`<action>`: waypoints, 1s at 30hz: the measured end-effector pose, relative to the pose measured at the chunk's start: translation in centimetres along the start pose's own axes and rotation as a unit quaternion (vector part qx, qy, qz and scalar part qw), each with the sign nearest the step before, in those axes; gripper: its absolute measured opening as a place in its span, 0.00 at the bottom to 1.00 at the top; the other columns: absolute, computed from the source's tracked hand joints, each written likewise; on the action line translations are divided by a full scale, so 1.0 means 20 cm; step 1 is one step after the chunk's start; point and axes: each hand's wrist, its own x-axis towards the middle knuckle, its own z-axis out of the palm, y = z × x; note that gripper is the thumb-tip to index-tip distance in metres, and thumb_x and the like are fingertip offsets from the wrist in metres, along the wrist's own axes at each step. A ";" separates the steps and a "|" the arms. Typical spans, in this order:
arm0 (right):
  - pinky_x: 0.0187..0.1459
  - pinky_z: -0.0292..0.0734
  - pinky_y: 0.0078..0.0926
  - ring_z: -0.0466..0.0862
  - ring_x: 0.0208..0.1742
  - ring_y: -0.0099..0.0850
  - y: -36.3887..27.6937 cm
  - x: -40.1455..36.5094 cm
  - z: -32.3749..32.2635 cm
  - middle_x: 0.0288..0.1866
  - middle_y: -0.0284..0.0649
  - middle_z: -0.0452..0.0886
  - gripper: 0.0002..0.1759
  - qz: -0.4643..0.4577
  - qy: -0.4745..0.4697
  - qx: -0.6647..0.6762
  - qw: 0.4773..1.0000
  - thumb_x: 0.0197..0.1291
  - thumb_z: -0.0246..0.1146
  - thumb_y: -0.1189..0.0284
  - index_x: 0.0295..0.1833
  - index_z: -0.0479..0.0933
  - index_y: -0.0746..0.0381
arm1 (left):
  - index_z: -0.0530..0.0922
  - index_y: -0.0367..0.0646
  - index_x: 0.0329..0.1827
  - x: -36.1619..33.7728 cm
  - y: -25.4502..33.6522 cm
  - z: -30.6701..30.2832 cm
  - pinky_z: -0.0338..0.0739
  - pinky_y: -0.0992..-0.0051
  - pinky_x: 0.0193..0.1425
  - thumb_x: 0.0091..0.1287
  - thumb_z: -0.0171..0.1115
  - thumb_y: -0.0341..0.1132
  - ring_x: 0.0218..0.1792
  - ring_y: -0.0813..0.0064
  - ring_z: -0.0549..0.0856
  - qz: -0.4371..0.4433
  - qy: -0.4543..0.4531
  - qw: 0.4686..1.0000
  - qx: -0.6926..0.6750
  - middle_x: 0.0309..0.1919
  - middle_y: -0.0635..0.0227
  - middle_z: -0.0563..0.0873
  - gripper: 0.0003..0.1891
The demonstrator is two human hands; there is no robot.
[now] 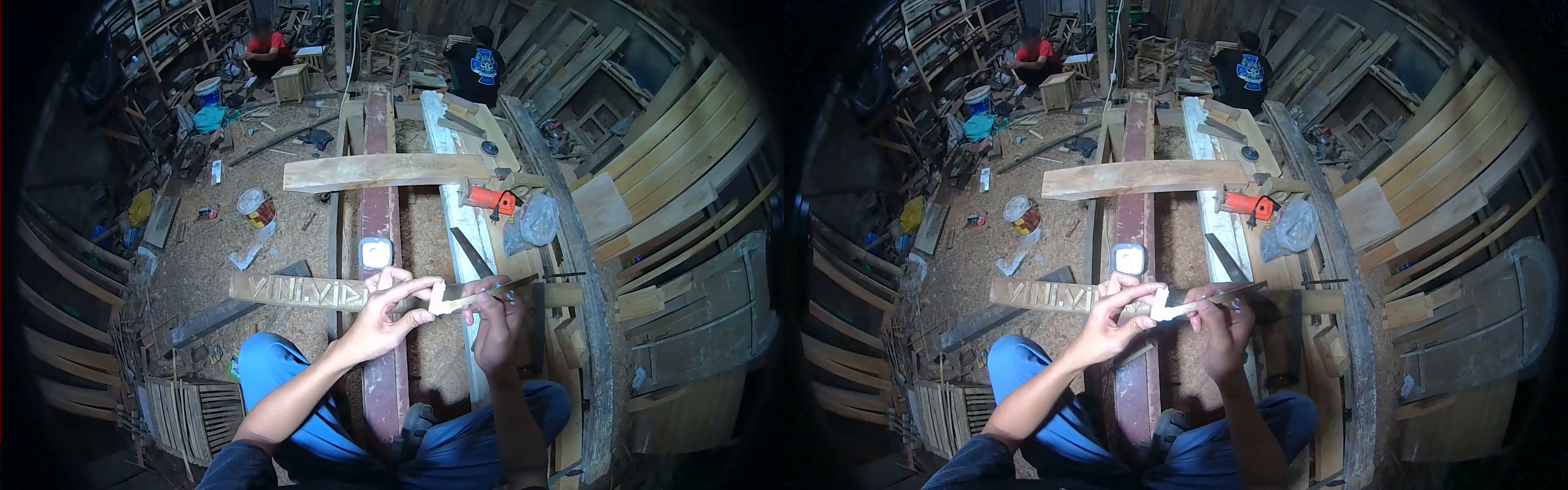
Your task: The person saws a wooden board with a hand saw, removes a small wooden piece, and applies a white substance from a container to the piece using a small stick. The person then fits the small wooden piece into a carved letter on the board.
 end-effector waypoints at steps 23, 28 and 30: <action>0.34 0.72 0.21 0.76 0.31 0.21 -0.03 -0.01 0.03 0.39 0.43 0.83 0.05 -0.026 0.036 0.004 0.999 0.74 0.59 0.79 0.51 0.77 0.66 | 0.84 0.51 0.70 0.01 0.02 0.00 0.56 0.64 0.72 0.65 0.78 0.45 0.59 0.72 0.73 0.026 0.039 0.999 0.007 0.49 0.79 0.90 0.30; 0.34 0.72 0.21 0.76 0.32 0.21 -0.01 -0.02 0.00 0.40 0.43 0.83 0.06 -0.040 0.007 0.009 0.999 0.74 0.60 0.77 0.53 0.76 0.66 | 0.84 0.51 0.70 0.01 0.03 -0.01 0.56 0.63 0.72 0.65 0.78 0.46 0.59 0.72 0.73 0.027 0.033 0.999 0.031 0.51 0.79 0.90 0.30; 0.35 0.73 0.22 0.78 0.34 0.23 -0.02 0.00 -0.01 0.40 0.44 0.83 0.09 -0.045 0.025 0.012 0.999 0.76 0.60 0.76 0.57 0.76 0.66 | 0.85 0.46 0.69 0.01 0.03 -0.01 0.62 0.63 0.69 0.64 0.79 0.45 0.57 0.72 0.72 0.022 0.030 0.998 0.050 0.50 0.72 0.86 0.30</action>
